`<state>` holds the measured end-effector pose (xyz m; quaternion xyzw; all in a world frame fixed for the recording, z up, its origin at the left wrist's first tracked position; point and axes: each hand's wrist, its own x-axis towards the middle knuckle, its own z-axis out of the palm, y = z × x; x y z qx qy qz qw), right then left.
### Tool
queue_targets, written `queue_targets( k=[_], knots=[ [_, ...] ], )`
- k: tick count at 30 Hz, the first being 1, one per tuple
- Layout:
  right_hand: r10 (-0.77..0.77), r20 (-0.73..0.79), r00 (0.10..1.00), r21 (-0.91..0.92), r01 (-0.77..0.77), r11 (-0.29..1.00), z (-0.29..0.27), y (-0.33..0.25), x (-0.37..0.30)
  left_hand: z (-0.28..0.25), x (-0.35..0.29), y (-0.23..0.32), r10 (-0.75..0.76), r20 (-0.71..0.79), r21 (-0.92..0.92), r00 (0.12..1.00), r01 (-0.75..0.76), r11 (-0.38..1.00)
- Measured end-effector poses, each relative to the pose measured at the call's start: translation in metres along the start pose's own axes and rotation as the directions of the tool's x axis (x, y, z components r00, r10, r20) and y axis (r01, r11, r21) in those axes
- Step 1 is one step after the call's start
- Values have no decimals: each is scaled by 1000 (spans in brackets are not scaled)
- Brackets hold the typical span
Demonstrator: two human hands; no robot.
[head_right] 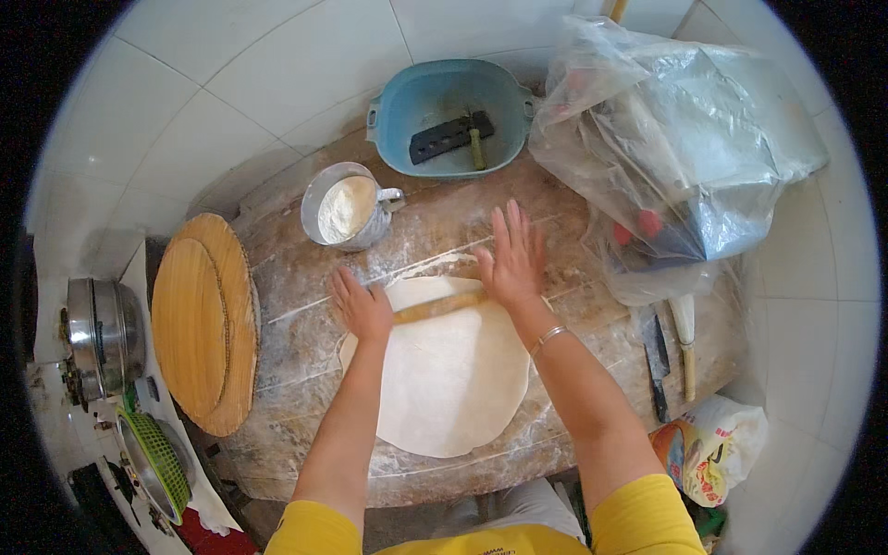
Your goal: The person rolls a piece of dough on a wooden table using a wooden rolling pin, occasionally sprinkling flour onto the surface and turning the dough over by hand.
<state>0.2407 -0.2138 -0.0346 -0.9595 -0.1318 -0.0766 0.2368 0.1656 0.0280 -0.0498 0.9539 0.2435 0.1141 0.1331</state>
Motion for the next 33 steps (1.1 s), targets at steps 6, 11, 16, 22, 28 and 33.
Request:
queue_targets(
  k=[6, 11, 16, 22, 28, 33],
  knots=[
    [-185, 151, 971, -2, 188, 982, -15, 2, -30, -3, -26, -14, 131, 69, -60, 989, -127, 990],
    [-194, 260, 946, 1, 201, 980, -26, 2, -89, -30, -59, -18, 352, 186, -5, 917, -357, 934],
    [-27, 40, 999, 74, 24, 997, 7, -3, 13, 14, 15, -4, 36, 29, 40, 999, -37, 999],
    [-48, 27, 998, 77, 46, 996, 20, 6, 31, 8, 14, 14, -140, -6, -16, 990, 140, 990],
    [-164, 311, 936, -44, 187, 981, -32, 0, -72, -18, -63, -4, 126, 178, 25, 976, -132, 991],
    [75, 272, 959, 225, -139, 964, -25, 15, -90, -45, -126, -29, -6, 26, -273, 1000, 13, 962]
  ],
)
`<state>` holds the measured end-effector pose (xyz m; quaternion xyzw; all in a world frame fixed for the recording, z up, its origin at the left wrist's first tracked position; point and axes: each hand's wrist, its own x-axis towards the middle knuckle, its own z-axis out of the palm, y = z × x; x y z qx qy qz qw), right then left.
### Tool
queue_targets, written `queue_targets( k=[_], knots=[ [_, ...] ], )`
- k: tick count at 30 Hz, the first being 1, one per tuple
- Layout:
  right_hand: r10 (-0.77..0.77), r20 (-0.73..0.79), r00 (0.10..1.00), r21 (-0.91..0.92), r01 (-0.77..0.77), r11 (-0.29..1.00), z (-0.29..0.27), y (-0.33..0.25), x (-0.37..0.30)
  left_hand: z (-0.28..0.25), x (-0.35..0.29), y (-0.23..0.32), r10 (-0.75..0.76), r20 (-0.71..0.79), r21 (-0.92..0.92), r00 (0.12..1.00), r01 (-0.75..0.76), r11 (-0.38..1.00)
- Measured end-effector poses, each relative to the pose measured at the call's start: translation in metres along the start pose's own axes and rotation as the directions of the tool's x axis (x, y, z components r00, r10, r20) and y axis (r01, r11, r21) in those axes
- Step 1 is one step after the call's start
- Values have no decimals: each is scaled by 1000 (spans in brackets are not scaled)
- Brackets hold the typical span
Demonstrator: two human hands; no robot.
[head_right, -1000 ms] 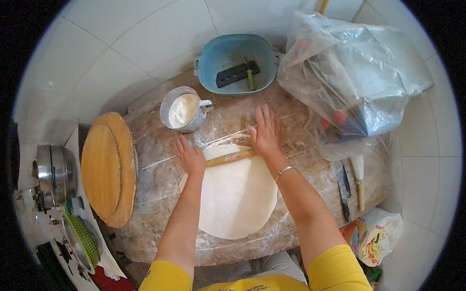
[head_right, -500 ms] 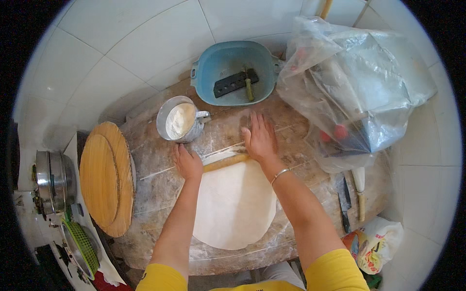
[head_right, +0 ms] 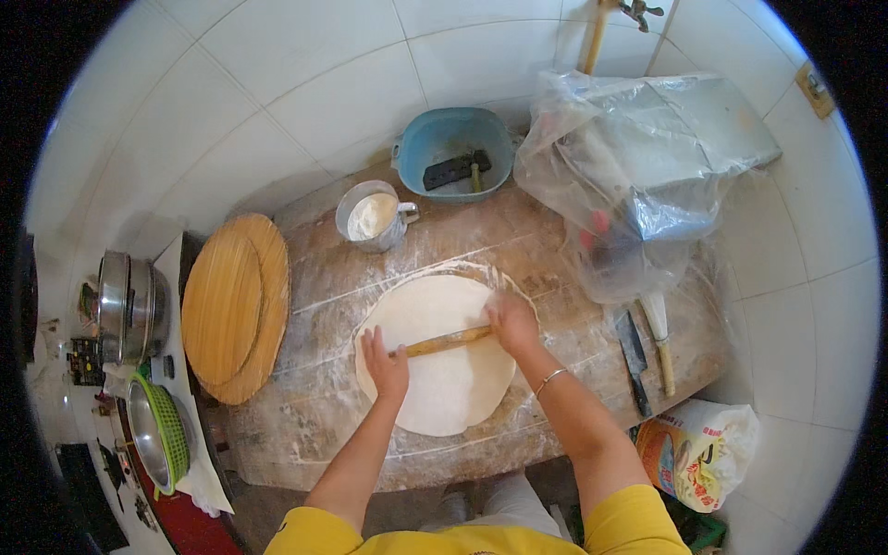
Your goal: The person rolls a piece of dough on a wooden table using a wooden rolling pin, occasionally sprinkling flour onto the surface and turning the dough over by hand.
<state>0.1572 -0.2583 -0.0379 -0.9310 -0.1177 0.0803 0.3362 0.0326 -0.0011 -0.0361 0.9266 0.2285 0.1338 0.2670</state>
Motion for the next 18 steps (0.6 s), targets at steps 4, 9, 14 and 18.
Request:
queue_targets(
  k=[4, 9, 14, 18],
  knots=[
    [378, 6, 926, 121, -376, 919, -9, -8, 11, -27, -74, -49, -501, -139, -314, 854, 442, 840],
    [290, 144, 946, -226, -254, 940, 0, 12, 12, -57, -106, -51, -798, 371, -642, 475, 752, 149],
    [344, 218, 913, -203, -302, 931, -19, -17, -4, -50, -117, -61, -643, 487, -295, 592, 804, 517],
    [373, 259, 891, -168, -339, 926, -27, 13, -37, -41, -125, -28, -577, 467, -323, 670, 737, 594]
  ],
)
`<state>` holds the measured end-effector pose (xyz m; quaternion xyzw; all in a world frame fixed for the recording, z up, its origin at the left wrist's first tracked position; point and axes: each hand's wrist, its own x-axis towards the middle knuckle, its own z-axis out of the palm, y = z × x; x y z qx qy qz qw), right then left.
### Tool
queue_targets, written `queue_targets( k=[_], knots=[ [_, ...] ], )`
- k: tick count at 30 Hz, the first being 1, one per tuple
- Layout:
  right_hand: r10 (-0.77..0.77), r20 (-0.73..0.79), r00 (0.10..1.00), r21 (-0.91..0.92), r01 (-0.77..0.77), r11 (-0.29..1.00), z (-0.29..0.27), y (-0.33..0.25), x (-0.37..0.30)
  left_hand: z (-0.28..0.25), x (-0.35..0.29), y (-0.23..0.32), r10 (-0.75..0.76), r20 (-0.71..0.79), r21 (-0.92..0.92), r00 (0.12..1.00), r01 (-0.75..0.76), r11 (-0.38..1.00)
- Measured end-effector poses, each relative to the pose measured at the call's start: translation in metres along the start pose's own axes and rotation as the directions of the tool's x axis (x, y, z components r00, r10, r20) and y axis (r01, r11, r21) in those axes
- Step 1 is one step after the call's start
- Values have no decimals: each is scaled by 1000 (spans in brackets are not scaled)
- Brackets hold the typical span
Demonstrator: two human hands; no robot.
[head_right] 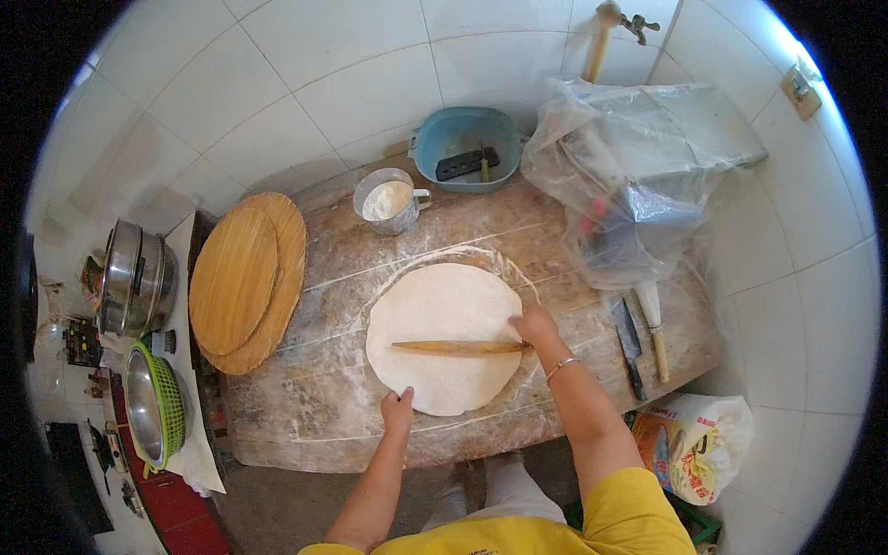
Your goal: The person rolls a piece of dough on a wooden table using a wooden rolling pin, occasionally sprinkling flour onto the surface and turning the dough over by hand.
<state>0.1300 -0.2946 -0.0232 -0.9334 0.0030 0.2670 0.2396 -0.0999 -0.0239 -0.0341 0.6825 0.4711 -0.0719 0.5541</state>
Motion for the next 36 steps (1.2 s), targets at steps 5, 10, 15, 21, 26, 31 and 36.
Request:
queue_targets(
  k=[5, 10, 15, 21, 26, 31, 36],
  knots=[
    [99, 29, 995, 91, -102, 991, 13, 47, -38, -13, -22, -2, -165, 110, -485, 980, 198, 852],
    [59, -4, 998, 167, -58, 984, 2, 54, -47, -35, -21, -35, -128, 102, -285, 986, 152, 946],
    [-52, -302, 952, 295, 145, 945, -33, 23, 33, -32, -12, -6, -77, 70, -290, 995, 94, 952],
    [-74, -106, 992, 866, 129, 483, -95, -82, 142, -18, 33, -12, 57, -124, -351, 991, -98, 931],
    [-158, 101, 982, 740, 31, 672, -66, -124, 198, -15, 27, -4, 67, -188, -326, 980, -127, 937],
    [-83, -167, 982, 686, 176, 706, -60, -120, 265, -11, 11, 19, 432, -316, 178, 845, -395, 902],
    [-184, -226, 957, 540, 280, 794, -62, -98, 186, 2, -20, 65, 721, 321, 568, 614, -734, 372]
  ],
)
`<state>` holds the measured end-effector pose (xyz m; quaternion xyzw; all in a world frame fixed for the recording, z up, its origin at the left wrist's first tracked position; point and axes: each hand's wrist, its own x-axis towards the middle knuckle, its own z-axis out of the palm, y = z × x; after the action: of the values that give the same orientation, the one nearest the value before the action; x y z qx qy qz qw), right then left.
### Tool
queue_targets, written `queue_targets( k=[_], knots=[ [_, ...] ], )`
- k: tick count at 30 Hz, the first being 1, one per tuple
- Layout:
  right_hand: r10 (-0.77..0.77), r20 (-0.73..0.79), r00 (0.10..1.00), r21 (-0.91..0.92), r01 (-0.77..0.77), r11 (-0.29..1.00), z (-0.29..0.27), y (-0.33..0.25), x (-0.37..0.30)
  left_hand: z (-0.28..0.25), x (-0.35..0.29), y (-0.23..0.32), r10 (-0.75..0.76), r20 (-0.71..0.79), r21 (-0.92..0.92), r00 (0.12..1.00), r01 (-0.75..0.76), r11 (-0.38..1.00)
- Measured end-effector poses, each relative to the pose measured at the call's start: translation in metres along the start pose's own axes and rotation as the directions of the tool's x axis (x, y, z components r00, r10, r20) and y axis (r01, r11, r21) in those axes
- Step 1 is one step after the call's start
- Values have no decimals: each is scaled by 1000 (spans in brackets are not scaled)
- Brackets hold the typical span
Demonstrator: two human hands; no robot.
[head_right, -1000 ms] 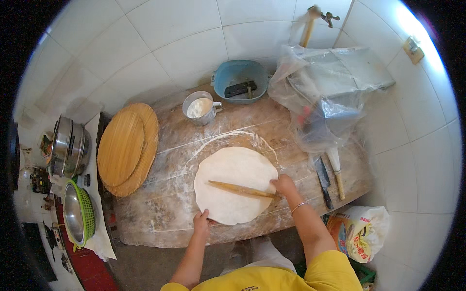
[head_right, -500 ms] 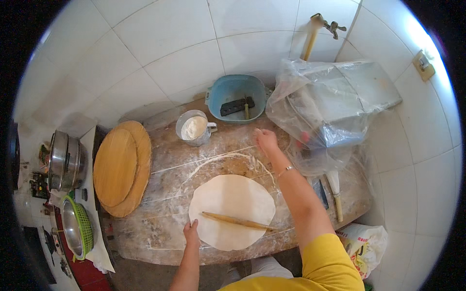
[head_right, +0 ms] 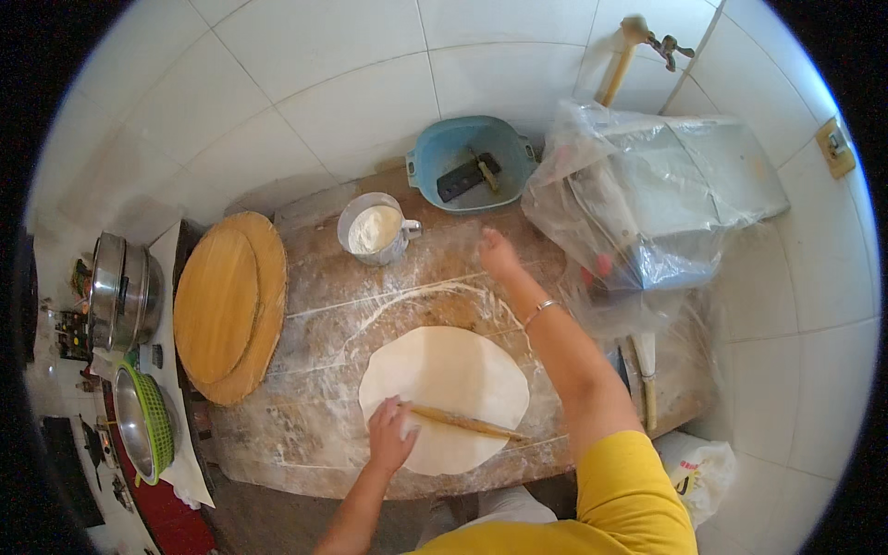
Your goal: The person rolls a piece of dough on a wooden table using a wooden rolling pin, occasionally sprinkling flour onto the surface and turning the dough over by hand.
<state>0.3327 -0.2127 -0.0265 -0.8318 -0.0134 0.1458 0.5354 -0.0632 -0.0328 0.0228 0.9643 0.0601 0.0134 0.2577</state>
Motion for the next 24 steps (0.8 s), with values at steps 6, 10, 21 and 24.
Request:
queue_targets(
  k=[6, 10, 21, 24],
  knots=[
    [83, 331, 940, -216, -10, 976, -23, 3, -154, 31, 18, 3, 108, 168, 108, 980, -128, 986],
    [-264, 464, 846, -267, 418, 868, -20, 20, -254, 43, 27, -15, 150, 59, 56, 987, -153, 987],
    [-519, 451, 726, -608, 676, 417, 53, 17, -150, 51, 99, -44, -144, -153, 259, 978, 180, 949],
    [-495, 290, 819, -673, 543, 503, 78, -11, -92, 33, 166, -63, -224, -249, 275, 942, 290, 917]
  ],
)
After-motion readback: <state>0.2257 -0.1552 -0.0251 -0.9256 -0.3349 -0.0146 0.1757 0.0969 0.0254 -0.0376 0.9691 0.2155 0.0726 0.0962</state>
